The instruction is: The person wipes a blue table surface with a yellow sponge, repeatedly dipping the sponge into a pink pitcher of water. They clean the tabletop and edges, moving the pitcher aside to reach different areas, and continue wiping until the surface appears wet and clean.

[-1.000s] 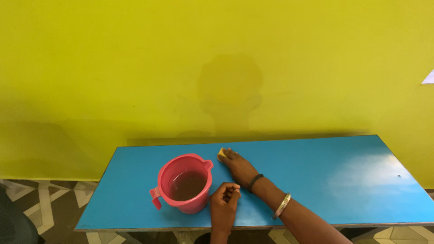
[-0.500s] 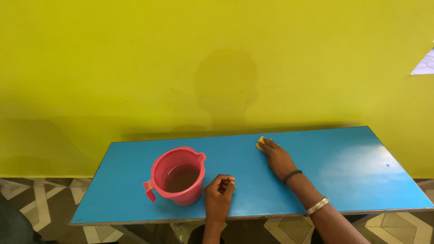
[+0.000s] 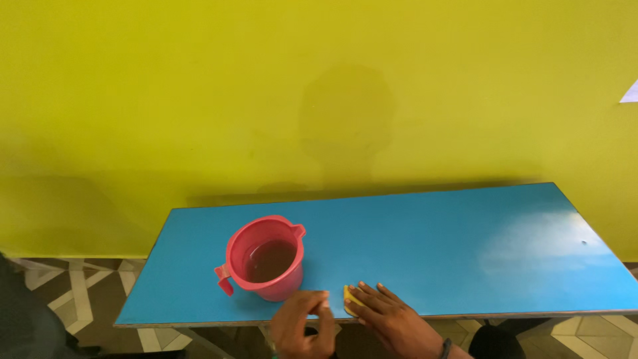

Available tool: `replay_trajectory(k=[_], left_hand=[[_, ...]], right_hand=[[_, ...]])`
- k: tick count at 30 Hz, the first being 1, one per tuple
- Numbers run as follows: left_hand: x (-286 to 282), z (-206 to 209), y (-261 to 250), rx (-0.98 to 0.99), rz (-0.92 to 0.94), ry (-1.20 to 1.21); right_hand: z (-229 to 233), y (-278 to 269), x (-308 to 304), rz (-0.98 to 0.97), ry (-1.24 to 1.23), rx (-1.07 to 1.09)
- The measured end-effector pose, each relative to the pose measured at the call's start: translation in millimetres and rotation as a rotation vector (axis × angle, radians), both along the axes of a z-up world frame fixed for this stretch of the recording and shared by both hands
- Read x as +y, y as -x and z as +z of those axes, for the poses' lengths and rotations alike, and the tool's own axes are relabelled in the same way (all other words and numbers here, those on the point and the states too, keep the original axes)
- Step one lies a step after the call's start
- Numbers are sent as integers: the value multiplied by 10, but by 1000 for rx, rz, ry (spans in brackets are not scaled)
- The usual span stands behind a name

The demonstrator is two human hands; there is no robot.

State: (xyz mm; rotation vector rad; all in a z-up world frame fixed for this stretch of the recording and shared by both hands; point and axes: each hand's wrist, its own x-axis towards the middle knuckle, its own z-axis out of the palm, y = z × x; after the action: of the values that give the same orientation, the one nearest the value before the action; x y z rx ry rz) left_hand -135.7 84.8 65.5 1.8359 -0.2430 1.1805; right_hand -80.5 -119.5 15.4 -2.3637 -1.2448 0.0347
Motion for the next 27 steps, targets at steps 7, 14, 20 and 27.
replay_trajectory(k=[7, 14, 20, 27], left_hand=[[947, 341, 14, 26, 646, 53], [1385, -165, -423, 312, 204, 572], [1417, -469, -543, 286, 96, 790], [1108, 91, -441, 64, 207, 839]], right_hand=[[-252, -527, 487, -108, -16, -127], [-501, -1935, 855, -427, -107, -198], [-525, -2303, 1021, -436, -225, -117], [-485, -1847, 1399, -167, -281, -146]])
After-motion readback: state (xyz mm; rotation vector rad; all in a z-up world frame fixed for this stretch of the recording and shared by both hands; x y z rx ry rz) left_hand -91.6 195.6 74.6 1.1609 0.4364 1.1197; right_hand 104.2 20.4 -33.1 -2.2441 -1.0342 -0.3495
